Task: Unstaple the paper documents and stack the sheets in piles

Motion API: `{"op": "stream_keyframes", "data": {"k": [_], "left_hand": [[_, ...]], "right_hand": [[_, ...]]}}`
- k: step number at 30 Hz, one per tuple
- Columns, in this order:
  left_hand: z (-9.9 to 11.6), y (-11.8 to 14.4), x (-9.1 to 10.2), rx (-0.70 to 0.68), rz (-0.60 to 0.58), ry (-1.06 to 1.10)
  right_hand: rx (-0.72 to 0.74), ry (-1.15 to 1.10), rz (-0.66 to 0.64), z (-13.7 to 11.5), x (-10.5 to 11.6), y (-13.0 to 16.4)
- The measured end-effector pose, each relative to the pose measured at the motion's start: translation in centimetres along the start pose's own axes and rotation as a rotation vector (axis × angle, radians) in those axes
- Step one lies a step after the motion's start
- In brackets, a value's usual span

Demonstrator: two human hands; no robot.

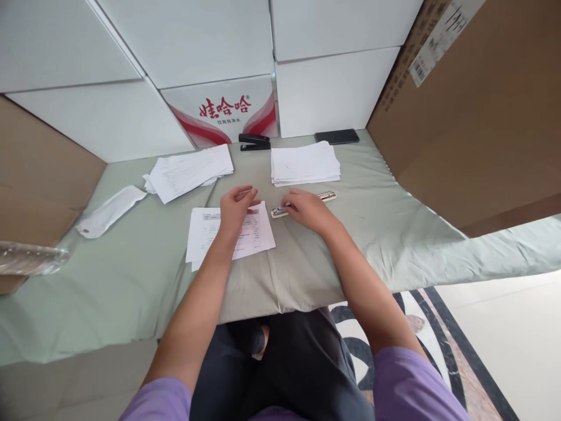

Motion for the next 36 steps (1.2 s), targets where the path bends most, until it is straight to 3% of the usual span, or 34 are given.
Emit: {"op": "stream_keyframes", "data": {"k": [15,36], "left_hand": [[0.11,0.15,-0.30,-0.009,0.002,-0.035],[0.00,0.19,-0.85,-0.017,-0.014,-0.094]], "right_hand": [[-0.006,0.060,0.057,-0.18,-0.19,-0.22],[-0.054,0.035,0.040,-0.32,-0.44,-0.33]]}}
Point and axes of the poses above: each hand's wrist, its own y-axis away from the middle knuckle, its own x-axis out of the back of the hand, z = x × y, the point moved 7 cm from there along -y, towards the middle knuckle, and after that the axes turned 15 degrees about -z, right-handed, at the moved point
